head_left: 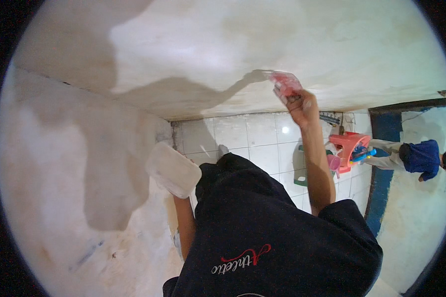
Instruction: The person mixes a white patching compound in a container and then applies it to a wall using a red putty knife.
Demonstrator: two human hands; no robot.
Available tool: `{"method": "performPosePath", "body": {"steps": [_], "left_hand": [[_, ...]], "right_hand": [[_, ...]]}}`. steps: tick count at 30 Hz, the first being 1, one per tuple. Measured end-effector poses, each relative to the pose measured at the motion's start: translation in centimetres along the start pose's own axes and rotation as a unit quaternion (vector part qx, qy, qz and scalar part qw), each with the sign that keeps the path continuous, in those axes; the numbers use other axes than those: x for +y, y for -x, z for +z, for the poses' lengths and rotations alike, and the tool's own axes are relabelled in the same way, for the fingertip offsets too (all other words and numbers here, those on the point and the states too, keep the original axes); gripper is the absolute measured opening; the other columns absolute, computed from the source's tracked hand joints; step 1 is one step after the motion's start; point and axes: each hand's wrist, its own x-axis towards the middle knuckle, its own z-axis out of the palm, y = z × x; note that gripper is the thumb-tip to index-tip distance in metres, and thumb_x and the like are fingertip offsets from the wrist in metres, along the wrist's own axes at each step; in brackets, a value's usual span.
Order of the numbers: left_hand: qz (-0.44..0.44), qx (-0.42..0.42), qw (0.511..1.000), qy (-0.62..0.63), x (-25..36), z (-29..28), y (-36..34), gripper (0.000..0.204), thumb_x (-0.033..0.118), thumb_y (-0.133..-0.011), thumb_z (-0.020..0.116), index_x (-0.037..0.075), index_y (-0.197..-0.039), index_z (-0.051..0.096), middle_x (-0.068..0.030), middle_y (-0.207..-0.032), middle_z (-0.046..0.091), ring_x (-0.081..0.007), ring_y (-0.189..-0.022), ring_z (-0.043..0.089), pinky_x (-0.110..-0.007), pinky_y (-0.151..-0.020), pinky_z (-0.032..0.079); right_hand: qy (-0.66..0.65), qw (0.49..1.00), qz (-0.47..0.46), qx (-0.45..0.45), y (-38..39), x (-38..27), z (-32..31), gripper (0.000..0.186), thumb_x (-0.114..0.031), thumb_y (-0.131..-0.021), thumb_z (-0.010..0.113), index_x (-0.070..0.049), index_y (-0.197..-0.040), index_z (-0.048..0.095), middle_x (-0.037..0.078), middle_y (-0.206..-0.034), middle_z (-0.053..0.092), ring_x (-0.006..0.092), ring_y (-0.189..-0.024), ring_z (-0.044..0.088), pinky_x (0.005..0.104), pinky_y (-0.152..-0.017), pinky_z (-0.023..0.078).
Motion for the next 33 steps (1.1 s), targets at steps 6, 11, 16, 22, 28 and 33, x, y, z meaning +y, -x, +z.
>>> {"method": "performPosePath", "body": {"steps": [6, 11, 16, 22, 28, 33], "left_hand": [[-0.046, -0.131, 0.989, -0.050, -2.7, 5.8, -1.1, 0.065, 0.049, -0.093, 0.055, 0.013, -0.145, 0.040, -0.0166, -0.147, 0.041, -0.0365, -0.129, 0.044, -0.058, -0.111, 0.029], [-0.017, -0.100, 0.989, -0.111, -1.9, 6.6, -0.8, 0.067, 0.057, -0.091, 0.053, 0.021, -0.146, 0.040, -0.0132, -0.148, 0.040, -0.0339, -0.135, 0.038, -0.061, -0.111, 0.027], [-0.020, -0.139, 0.984, -0.108, -2.0, 7.1, -0.3, 0.066, 0.052, -0.092, 0.055, 0.015, -0.144, 0.040, -0.0163, -0.143, 0.043, -0.0355, -0.128, 0.044, -0.057, -0.107, 0.034], [-0.015, -0.140, 0.989, -0.032, -2.4, 5.0, 1.1, 0.066, 0.052, -0.093, 0.054, 0.016, -0.147, 0.039, -0.0156, -0.149, 0.038, -0.0364, -0.137, 0.035, -0.062, -0.113, 0.024], [0.011, -0.104, 0.990, -0.093, -4.6, 7.7, 1.5, 0.059, 0.047, -0.093, 0.057, 0.010, -0.138, 0.045, -0.0185, -0.134, 0.049, -0.0369, -0.122, 0.050, -0.054, -0.103, 0.041], [-0.024, -0.132, 0.988, -0.081, -3.1, 6.7, 1.6, 0.061, 0.047, -0.093, 0.057, 0.010, -0.140, 0.043, -0.0176, -0.141, 0.045, -0.0363, -0.127, 0.046, -0.054, -0.108, 0.036]], "right_hand": [[0.002, 0.988, 0.093, 0.121, -4.8, 9.0, -12.6, 0.036, -0.002, -0.089, 0.043, 0.011, -0.122, 0.049, 0.026, -0.121, 0.057, 0.0397, -0.107, 0.060, 0.0601, -0.100, 0.047], [0.003, 0.991, 0.113, 0.074, -14.9, 11.3, -17.4, 0.031, -0.004, -0.092, 0.040, 0.016, -0.112, 0.054, 0.031, -0.112, 0.058, 0.0403, -0.101, 0.061, 0.0577, -0.098, 0.049], [-0.057, 0.990, 0.070, 0.106, -11.2, 2.4, -8.5, 0.036, -0.003, -0.093, 0.033, 0.025, -0.112, 0.044, 0.037, -0.114, 0.054, 0.0492, -0.109, 0.056, 0.0609, -0.105, 0.044], [-0.024, 0.996, 0.014, 0.088, -1.4, 0.9, -8.1, 0.037, -0.003, -0.087, 0.041, 0.012, -0.120, 0.050, 0.024, -0.109, 0.060, 0.0394, -0.112, 0.058, 0.0601, -0.104, 0.043], [0.255, 0.962, 0.061, -0.082, -11.6, 11.1, -20.9, 0.034, -0.011, -0.088, 0.047, 0.003, -0.117, 0.057, 0.019, -0.113, 0.062, 0.0298, -0.108, 0.058, 0.0571, -0.096, 0.046], [-0.046, 0.987, 0.146, 0.039, -12.6, 6.3, -9.3, 0.028, -0.006, -0.092, 0.043, 0.011, -0.113, 0.054, 0.025, -0.113, 0.059, 0.0373, -0.112, 0.058, 0.0617, -0.100, 0.044]]}}
